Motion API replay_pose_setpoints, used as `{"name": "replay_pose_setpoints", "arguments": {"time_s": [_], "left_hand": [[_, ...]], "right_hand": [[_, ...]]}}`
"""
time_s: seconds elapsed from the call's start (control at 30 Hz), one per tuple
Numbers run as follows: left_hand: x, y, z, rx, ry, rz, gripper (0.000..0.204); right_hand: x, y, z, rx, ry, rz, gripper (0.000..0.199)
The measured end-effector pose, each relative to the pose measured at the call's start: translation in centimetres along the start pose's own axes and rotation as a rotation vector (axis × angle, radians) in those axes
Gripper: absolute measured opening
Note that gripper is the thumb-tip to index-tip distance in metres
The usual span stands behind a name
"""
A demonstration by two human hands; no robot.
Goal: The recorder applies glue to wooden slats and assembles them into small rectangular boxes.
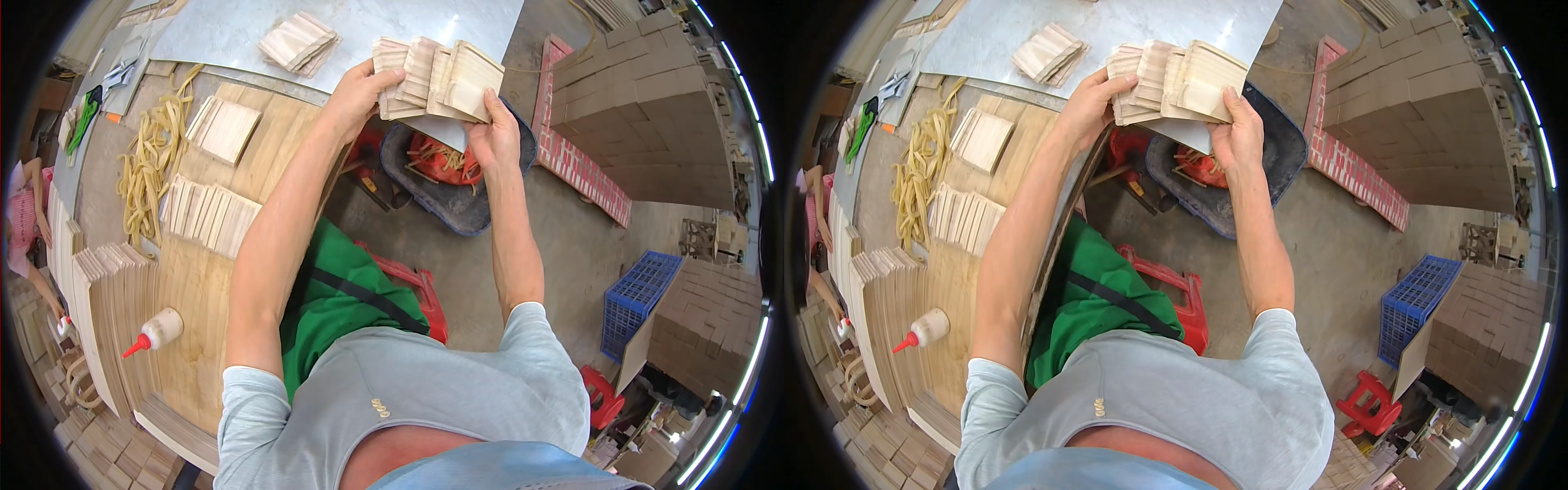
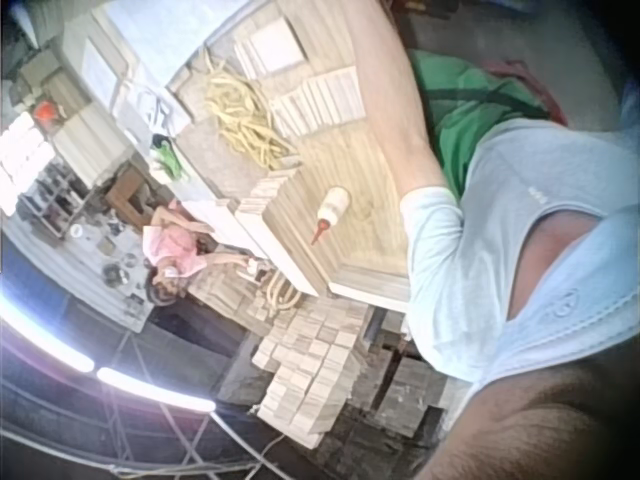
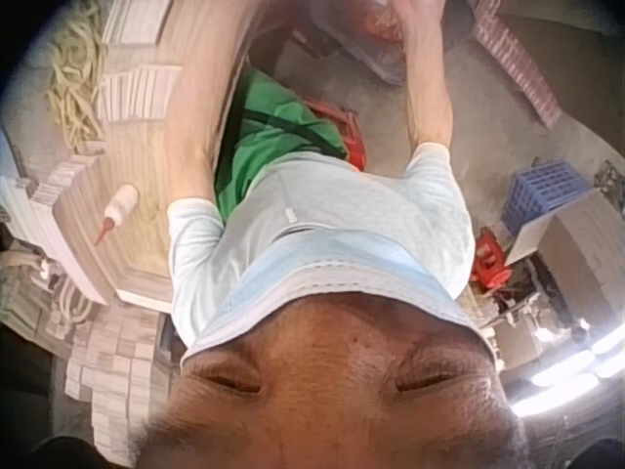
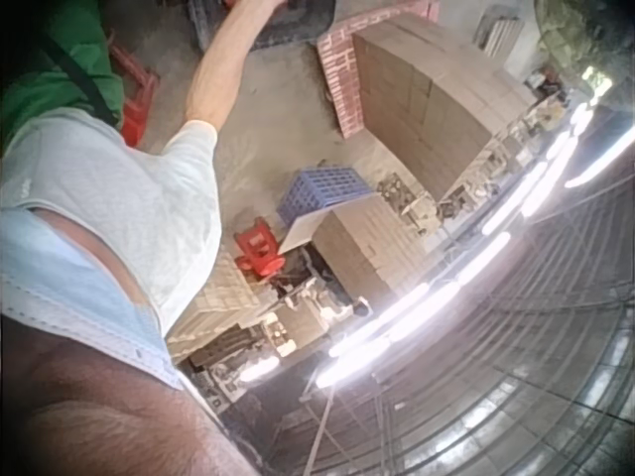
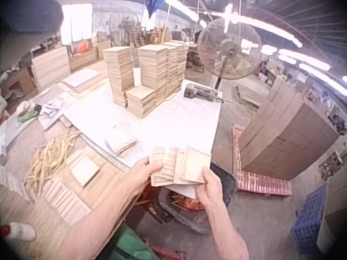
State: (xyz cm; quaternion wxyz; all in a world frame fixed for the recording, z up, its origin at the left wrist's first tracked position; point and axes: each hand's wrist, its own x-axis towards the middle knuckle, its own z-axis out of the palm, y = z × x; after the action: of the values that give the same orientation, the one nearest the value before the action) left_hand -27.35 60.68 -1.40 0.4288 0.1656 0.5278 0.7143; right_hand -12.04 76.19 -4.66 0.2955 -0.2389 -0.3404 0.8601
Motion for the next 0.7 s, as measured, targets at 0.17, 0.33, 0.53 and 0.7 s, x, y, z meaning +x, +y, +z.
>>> {"name": "replay_pose_setpoints", "arguments": {"time_s": [0.17,0.33,0.53,0.7], "left_hand": [[2.0,0.1,-0.2,0.046,0.009,-0.055,0.038],[4.0,0.2,-0.1,0.212,-0.003,-0.102,0.045],[4.5,-1.2,-0.3,1.182,0.312,0.318,0.083],[3.1,0.7,-1.2,1.384,-0.047,0.477,0.101]], "right_hand": [[1.5,-0.1,-0.5,-0.025,0.031,-0.024,0.037],[2.6,-0.3,0.3,-0.124,0.106,-0.074,0.036],[3.3,-0.5,0.8,-0.162,0.123,-0.083,0.037],[4.1,-1.0,1.1,-0.218,0.111,-0.022,0.038]]}}
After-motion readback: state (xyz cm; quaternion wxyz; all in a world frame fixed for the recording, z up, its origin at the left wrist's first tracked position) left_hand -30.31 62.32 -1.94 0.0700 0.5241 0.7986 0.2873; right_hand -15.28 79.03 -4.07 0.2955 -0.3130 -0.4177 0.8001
